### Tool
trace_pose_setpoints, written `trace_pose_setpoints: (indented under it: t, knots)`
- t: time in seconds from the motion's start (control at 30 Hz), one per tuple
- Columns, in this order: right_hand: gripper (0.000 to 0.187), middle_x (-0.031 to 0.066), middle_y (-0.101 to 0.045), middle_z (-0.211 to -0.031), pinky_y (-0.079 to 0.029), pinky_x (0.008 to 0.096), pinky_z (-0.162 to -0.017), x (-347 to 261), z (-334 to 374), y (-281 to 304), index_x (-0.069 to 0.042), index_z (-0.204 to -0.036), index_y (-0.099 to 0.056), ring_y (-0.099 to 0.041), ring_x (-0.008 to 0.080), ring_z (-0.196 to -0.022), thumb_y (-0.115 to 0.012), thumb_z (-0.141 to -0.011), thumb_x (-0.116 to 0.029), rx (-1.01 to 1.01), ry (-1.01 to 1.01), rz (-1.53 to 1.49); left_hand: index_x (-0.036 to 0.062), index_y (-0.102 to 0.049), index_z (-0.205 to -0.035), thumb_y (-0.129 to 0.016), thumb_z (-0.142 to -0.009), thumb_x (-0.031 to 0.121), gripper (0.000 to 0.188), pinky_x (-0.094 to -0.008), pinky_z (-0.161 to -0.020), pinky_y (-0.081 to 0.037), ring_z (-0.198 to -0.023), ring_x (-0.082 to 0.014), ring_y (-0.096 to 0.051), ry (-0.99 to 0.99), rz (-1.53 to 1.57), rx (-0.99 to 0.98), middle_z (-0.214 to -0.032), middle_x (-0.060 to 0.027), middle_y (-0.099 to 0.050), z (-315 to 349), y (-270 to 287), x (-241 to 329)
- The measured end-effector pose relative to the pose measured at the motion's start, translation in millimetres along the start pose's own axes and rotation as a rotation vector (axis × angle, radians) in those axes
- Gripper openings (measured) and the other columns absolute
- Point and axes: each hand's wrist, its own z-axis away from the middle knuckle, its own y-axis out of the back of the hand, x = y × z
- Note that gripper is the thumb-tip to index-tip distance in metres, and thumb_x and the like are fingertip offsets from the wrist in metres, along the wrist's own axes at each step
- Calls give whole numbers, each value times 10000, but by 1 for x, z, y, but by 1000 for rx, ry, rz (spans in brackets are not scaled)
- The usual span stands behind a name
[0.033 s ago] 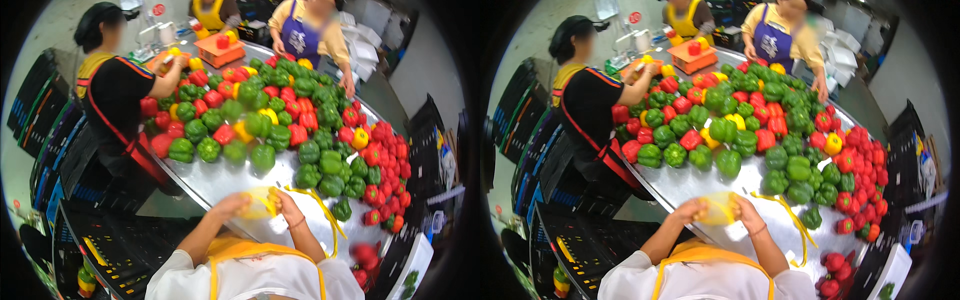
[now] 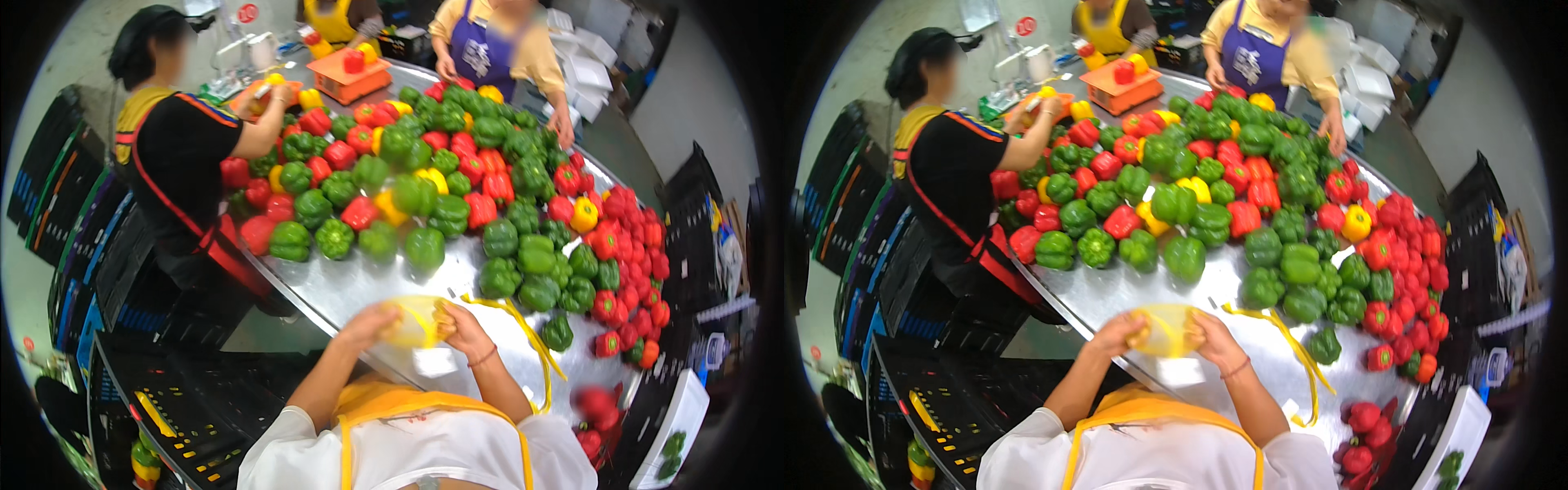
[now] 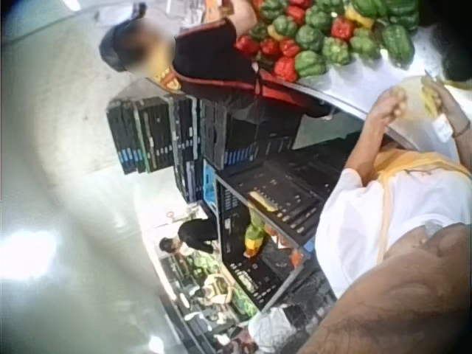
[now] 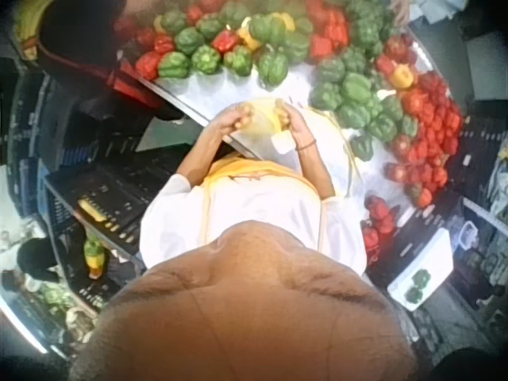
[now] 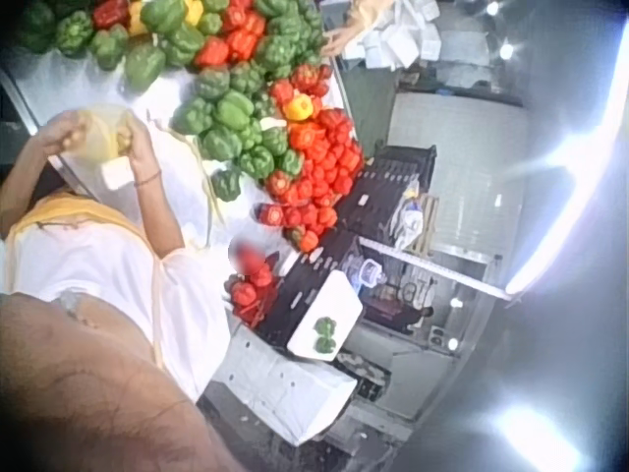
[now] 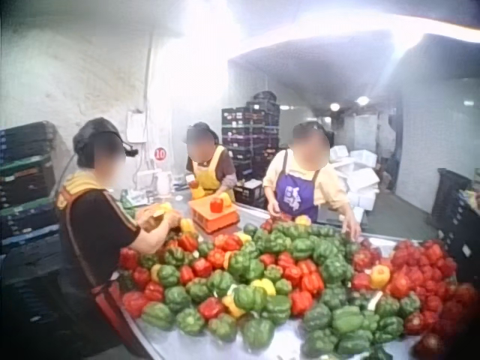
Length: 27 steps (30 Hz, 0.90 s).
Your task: The person takes peppers from a large pile on a table, sorts them into groups of different colors, puts them into yellow mesh bags, and ties the bags shut before placing them into a black plastic crate.
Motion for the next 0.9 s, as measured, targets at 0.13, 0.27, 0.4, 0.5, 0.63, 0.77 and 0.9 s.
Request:
trace_pose_setpoints:
  t: [0.13, 0.27, 0.4, 0.5, 0.63, 0.77, 0.9]
  knots:
    - [230, -52, -395, -624, -293, 197, -468, 5, 9, 7, -64, -899, -516, -341, 52, -496, -448, -910, -284, -191, -77, 38, 29, -542, -1004, -551, -854, 259, 275, -326, -754, -471, -842, -185, -575, -110, 124, 44, -957, -82, -591, -9, -8, 17]
    - [288, -30, -500, -736, -331, 191, -500, 10, 16, 0, -20, -1043, -532, -392, 38, -565, -512, -883, -258, -183, -81, 279, 34, -522, -1061, -508, -873, 268, 300, -367, -835, -443, -936, -214, -562, -91, 288, -97, -1014, -86, -585, -18, -4, 11]
    - [294, -3, -569, -863, -413, 177, -593, 6, 1, 8, -29, -1043, -544, -522, 52, -723, -554, -857, -257, -28, 91, 277, 34, -499, -1097, -496, -875, 280, 332, -364, -858, -429, -971, -219, -546, -24, 365, -93, -1057, -93, -566, -24, -5, 3]
    - [220, -5, -567, -850, -411, 174, -578, 6, -9, -2, -42, -1002, -555, -516, 49, -695, -535, -864, -213, 80, 241, 311, 39, -442, -1173, -469, -884, 274, 374, -375, -898, -405, -1022, -234, -521, 64, 393, -37, -1128, -105, -528, -23, -16, 2]
    - [161, -10, -558, -825, -403, 185, -552, 18, -28, -2, -44, -958, -562, -489, 41, -654, -514, -865, -166, 149, 373, 430, 37, -383, -1241, -439, -890, 281, 431, -393, -938, -380, -1085, -252, -486, 81, 322, 14, -1203, -124, -479, -24, -8, -6]
    - [156, -12, -551, -807, -401, 188, -542, 29, -34, 0, -37, -954, -562, -477, 43, -637, -506, -866, -153, 195, 397, 436, 25, -375, -1245, -411, -902, 261, 418, -388, -935, -386, -1084, -255, -489, 51, 367, 29, -1206, -130, -475, -15, -9, -11]
    - [169, 6, -564, -818, -406, 189, -538, 30, -40, -3, -45, -983, -554, -495, 58, -630, -497, -878, -165, 195, 367, 237, 7, -388, -1230, -440, -900, 231, 402, -349, -877, -437, -1033, -224, -526, 51, 242, 48, -1164, -126, -506, -13, -11, -12]
